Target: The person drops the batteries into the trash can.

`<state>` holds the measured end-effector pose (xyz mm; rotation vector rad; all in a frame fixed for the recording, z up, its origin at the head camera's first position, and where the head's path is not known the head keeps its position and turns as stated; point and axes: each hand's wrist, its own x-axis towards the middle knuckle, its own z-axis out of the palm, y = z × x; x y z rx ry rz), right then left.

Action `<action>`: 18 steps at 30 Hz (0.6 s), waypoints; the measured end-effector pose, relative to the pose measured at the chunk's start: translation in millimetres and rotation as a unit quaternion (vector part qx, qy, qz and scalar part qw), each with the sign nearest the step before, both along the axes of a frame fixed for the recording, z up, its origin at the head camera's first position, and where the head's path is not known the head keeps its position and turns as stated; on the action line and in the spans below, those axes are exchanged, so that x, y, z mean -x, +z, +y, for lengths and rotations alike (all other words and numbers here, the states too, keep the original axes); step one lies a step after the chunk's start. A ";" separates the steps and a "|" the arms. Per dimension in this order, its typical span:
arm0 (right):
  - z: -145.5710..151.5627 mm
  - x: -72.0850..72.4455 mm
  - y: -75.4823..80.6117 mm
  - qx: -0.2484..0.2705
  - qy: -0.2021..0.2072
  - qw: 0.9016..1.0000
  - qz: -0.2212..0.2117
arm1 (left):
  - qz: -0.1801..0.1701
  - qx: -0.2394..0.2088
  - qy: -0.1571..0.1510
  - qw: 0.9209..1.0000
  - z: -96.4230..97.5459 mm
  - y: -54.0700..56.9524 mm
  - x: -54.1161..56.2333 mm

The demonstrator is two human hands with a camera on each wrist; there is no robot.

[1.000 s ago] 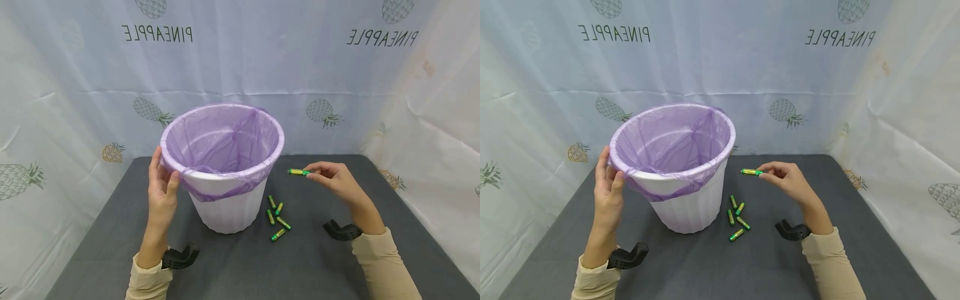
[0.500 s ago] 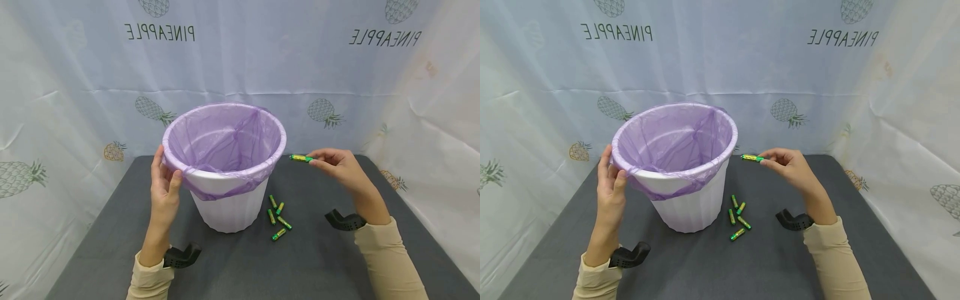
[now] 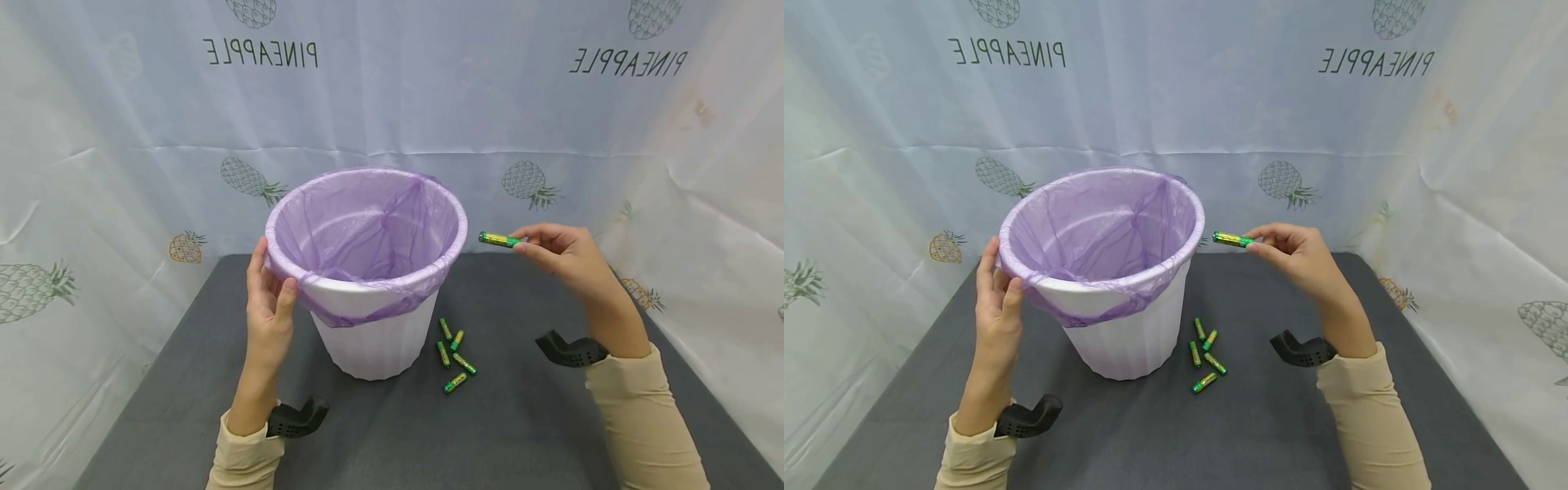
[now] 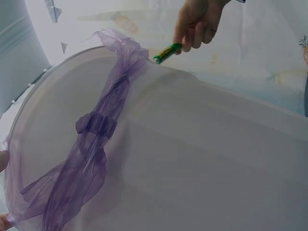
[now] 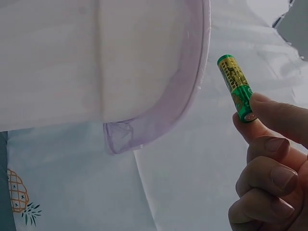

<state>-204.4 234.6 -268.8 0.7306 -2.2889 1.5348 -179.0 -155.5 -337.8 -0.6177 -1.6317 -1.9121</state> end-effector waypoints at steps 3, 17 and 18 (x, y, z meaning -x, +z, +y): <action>-1.3 0.3 2.7 -0.017 -0.013 1.000 0.004 | 0.001 0.001 -0.002 1.000 0.0 -0.1 0.1; -19.3 4.2 14.2 -0.029 -0.024 0.999 -0.005 | -0.008 0.009 -0.002 1.000 -0.2 1.8 -1.9; -21.2 4.8 14.9 -0.030 -0.025 0.999 -0.004 | -0.008 0.010 -0.002 1.000 -0.2 1.9 -2.1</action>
